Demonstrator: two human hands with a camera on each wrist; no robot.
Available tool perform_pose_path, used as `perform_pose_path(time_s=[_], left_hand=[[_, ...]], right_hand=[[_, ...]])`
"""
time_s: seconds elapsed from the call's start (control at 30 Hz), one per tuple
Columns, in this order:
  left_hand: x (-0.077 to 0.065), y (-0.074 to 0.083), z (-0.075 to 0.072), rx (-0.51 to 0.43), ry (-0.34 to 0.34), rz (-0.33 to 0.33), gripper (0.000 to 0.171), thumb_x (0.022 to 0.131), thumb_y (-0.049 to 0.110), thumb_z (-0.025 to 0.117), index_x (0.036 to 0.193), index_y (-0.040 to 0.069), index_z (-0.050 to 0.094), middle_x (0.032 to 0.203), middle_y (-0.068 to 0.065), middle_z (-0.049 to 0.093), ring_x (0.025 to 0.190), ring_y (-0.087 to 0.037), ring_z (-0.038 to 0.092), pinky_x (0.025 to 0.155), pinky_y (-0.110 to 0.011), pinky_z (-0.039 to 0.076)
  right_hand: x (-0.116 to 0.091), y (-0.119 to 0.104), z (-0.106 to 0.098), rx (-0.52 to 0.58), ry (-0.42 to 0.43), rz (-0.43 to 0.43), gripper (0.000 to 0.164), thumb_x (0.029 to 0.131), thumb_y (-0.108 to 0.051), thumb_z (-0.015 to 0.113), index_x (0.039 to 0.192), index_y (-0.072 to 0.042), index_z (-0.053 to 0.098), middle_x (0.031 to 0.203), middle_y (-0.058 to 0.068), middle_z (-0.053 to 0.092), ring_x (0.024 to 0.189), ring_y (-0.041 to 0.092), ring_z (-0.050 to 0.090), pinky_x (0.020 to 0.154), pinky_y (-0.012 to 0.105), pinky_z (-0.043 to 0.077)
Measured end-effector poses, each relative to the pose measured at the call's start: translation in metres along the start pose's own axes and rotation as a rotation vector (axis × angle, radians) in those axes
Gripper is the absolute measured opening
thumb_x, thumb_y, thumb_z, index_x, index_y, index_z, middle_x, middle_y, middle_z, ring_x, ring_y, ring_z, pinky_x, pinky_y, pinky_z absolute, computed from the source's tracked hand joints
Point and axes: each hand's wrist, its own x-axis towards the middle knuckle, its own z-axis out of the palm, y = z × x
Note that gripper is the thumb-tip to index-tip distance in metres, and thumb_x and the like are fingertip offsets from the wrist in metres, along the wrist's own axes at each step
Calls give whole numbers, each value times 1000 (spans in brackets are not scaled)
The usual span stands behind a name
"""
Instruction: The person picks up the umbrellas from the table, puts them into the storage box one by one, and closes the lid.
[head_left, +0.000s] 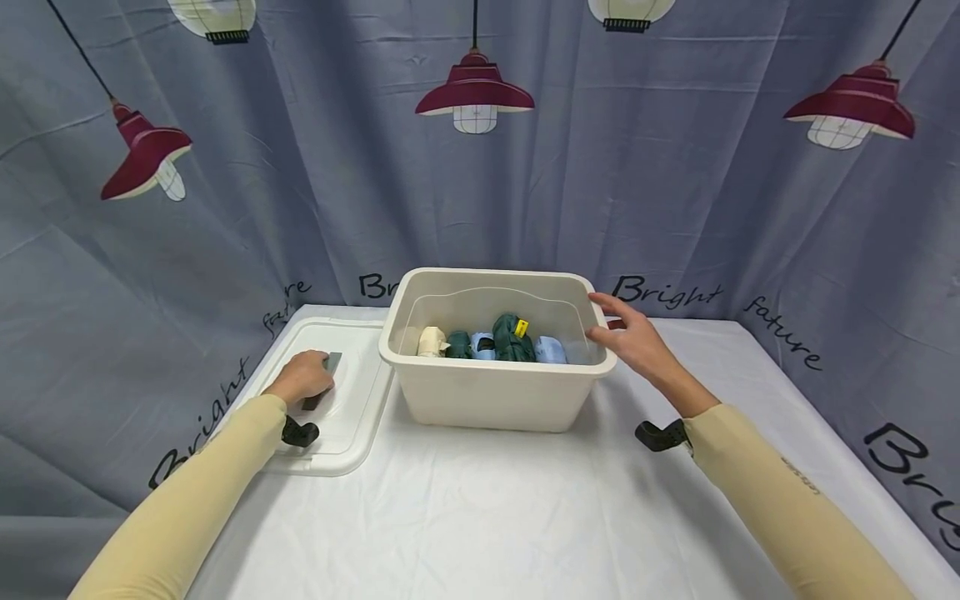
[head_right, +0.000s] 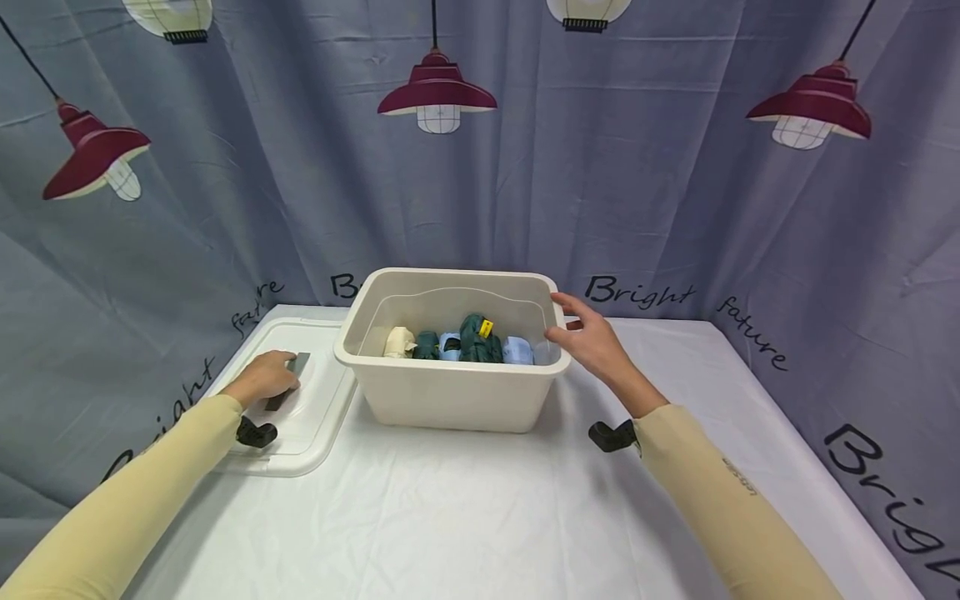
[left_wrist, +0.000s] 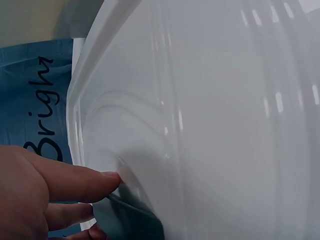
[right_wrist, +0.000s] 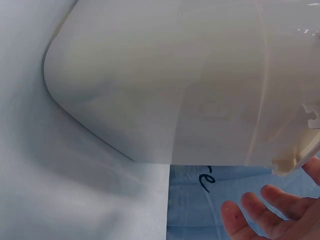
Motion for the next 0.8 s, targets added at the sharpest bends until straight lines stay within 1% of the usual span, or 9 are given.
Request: perform_pose_path(time_s=[0.17, 0.27, 0.43, 0.57, 0.67, 0.73, 0.8], left_hand=[[2, -2, 0, -10, 7, -6, 64, 87, 6, 55, 145, -15, 39, 143, -37, 45, 110, -41, 54, 99, -56, 46], [3, -3, 1, -16, 15, -3, 63, 86, 5, 54, 145, -15, 40, 141, -37, 48, 107, -40, 54, 97, -55, 47], [3, -3, 2, -23, 12, 19, 60, 87, 4, 48, 144, -14, 41, 136, -36, 51, 103, -39, 54, 93, -53, 47], [3, -2, 1, -31, 0, 17, 62, 88, 4, 46, 146, -15, 37, 143, -38, 44, 110, -42, 52, 101, -57, 43], [2, -1, 1, -13, -8, 17, 63, 88, 5, 44, 147, -15, 35, 148, -38, 39, 123, -47, 49, 107, -59, 39], [1, -1, 1, -19, -21, 8, 64, 88, 4, 43, 149, -15, 33, 151, -38, 35, 128, -48, 46, 109, -59, 37], [1, -1, 1, -23, -30, 3, 64, 89, 4, 43, 150, -15, 31, 151, -38, 34, 129, -48, 46, 109, -59, 37]], right_hand=[[0, 0, 0, 5, -2, -1, 71, 97, -26, 63, 160, -26, 31, 159, 21, 32, 133, 41, 41, 104, 60, 41], [0, 0, 0, 4, -5, -2, 71, 97, -26, 63, 160, -27, 31, 159, 21, 32, 133, 41, 41, 104, 60, 41], [0, 0, -1, 8, -10, -7, 71, 97, -26, 63, 160, -27, 30, 159, 21, 32, 133, 41, 42, 105, 60, 41], [1, 0, -2, 12, -12, -10, 71, 97, -26, 63, 160, -26, 30, 159, 21, 32, 134, 41, 42, 105, 61, 40], [1, 1, -2, 16, -12, -9, 71, 97, -26, 63, 160, -26, 31, 159, 21, 31, 134, 42, 41, 105, 61, 40], [1, 1, -1, 19, -13, -8, 70, 97, -26, 63, 160, -27, 31, 160, 21, 31, 134, 41, 41, 106, 61, 40], [1, 2, -1, 22, -12, -8, 70, 97, -26, 63, 160, -27, 31, 160, 21, 31, 134, 41, 41, 106, 61, 40]])
